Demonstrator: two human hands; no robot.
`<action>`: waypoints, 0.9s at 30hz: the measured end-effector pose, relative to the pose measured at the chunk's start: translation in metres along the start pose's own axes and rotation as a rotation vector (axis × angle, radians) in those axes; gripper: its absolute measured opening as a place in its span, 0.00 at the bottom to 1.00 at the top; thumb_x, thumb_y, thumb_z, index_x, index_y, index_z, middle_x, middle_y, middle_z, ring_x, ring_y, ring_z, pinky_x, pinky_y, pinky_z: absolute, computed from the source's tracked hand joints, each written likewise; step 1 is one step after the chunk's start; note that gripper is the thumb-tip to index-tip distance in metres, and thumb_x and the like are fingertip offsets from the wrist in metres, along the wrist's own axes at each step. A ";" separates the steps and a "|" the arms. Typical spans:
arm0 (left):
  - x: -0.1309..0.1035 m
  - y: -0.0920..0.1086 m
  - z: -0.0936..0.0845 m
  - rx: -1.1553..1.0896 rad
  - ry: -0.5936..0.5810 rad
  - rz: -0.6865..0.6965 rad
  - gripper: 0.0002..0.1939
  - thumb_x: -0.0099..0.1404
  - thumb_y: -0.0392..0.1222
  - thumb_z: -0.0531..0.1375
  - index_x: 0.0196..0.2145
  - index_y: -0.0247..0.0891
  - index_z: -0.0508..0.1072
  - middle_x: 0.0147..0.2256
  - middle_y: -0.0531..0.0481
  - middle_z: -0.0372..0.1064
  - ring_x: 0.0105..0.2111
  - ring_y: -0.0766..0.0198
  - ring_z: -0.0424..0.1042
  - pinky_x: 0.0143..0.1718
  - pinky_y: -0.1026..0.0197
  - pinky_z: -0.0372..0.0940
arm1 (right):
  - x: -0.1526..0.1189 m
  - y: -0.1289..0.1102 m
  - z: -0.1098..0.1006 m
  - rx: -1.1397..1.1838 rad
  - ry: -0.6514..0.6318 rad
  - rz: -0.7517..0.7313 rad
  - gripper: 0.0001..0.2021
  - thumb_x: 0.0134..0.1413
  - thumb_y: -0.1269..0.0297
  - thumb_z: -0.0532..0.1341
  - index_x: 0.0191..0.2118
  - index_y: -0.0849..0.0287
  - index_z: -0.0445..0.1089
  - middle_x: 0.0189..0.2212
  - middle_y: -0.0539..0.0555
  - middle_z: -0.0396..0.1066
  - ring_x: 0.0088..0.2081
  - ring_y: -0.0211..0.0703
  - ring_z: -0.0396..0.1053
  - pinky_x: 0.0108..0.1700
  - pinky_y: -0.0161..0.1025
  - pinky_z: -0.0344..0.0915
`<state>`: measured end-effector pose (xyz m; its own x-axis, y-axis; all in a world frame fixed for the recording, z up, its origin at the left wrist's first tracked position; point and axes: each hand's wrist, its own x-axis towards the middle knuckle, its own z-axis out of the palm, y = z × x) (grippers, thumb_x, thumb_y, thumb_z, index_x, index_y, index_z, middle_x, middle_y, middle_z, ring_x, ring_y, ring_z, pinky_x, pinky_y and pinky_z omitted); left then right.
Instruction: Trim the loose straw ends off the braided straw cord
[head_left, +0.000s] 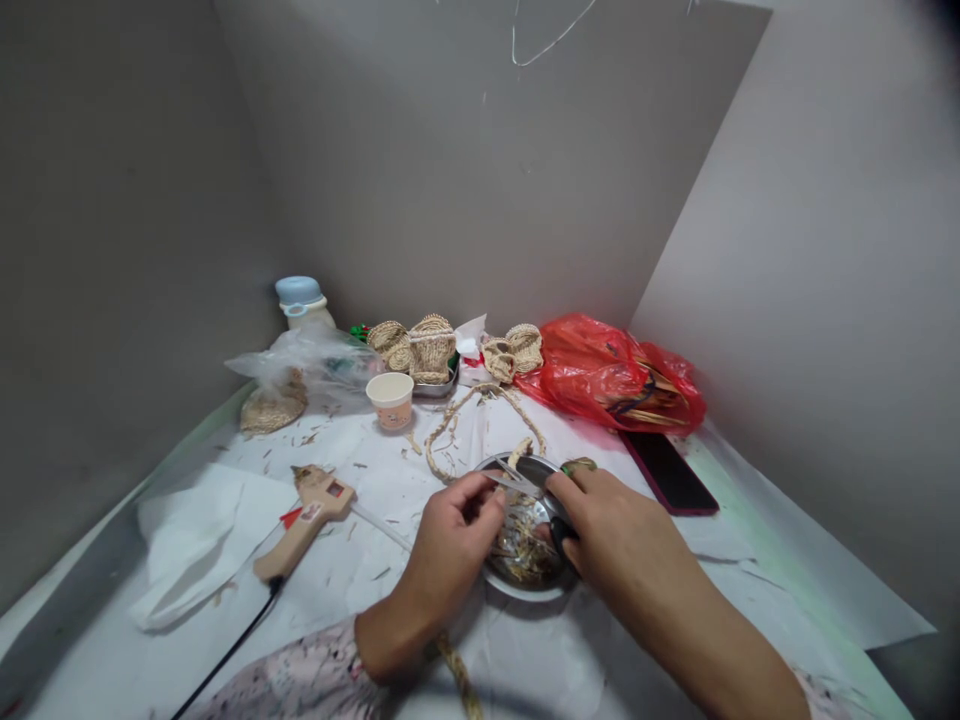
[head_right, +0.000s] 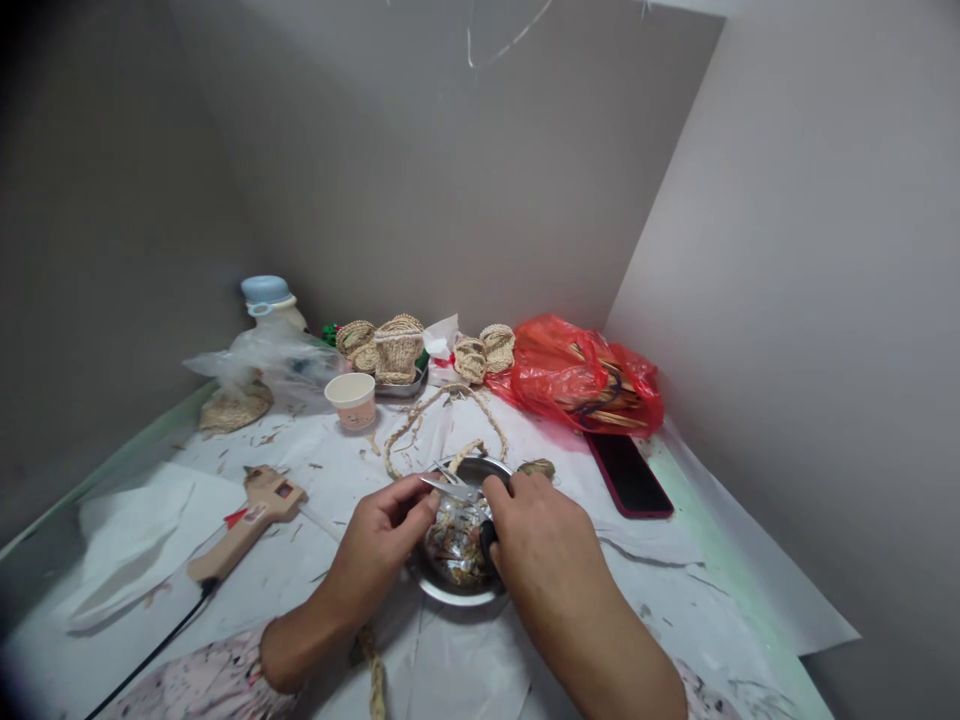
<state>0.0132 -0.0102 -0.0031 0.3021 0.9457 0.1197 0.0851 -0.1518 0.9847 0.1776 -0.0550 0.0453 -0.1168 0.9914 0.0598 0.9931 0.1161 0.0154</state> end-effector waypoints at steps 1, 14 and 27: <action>0.000 0.001 0.000 0.004 0.002 -0.001 0.09 0.62 0.42 0.56 0.34 0.34 0.73 0.28 0.51 0.67 0.30 0.63 0.65 0.33 0.63 0.61 | 0.000 -0.001 -0.001 -0.011 -0.007 0.003 0.13 0.49 0.71 0.61 0.43 0.56 0.68 0.40 0.56 0.71 0.44 0.51 0.68 0.39 0.43 0.65; -0.001 0.002 0.002 -0.009 0.030 -0.006 0.09 0.60 0.43 0.58 0.29 0.34 0.72 0.25 0.52 0.67 0.27 0.65 0.63 0.28 0.66 0.59 | -0.003 0.000 -0.005 -0.041 -0.008 0.035 0.13 0.49 0.72 0.61 0.43 0.55 0.68 0.41 0.55 0.71 0.45 0.50 0.68 0.36 0.40 0.64; -0.001 0.005 0.001 -0.008 0.027 -0.029 0.09 0.60 0.42 0.58 0.30 0.34 0.73 0.26 0.51 0.69 0.28 0.64 0.66 0.30 0.65 0.61 | -0.004 0.001 0.004 -0.091 0.092 -0.030 0.11 0.53 0.75 0.56 0.40 0.55 0.69 0.36 0.56 0.72 0.41 0.49 0.68 0.36 0.40 0.62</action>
<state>0.0147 -0.0124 0.0016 0.2736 0.9572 0.0948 0.0854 -0.1223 0.9888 0.1794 -0.0583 0.0416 -0.1509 0.9772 0.1496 0.9848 0.1355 0.1085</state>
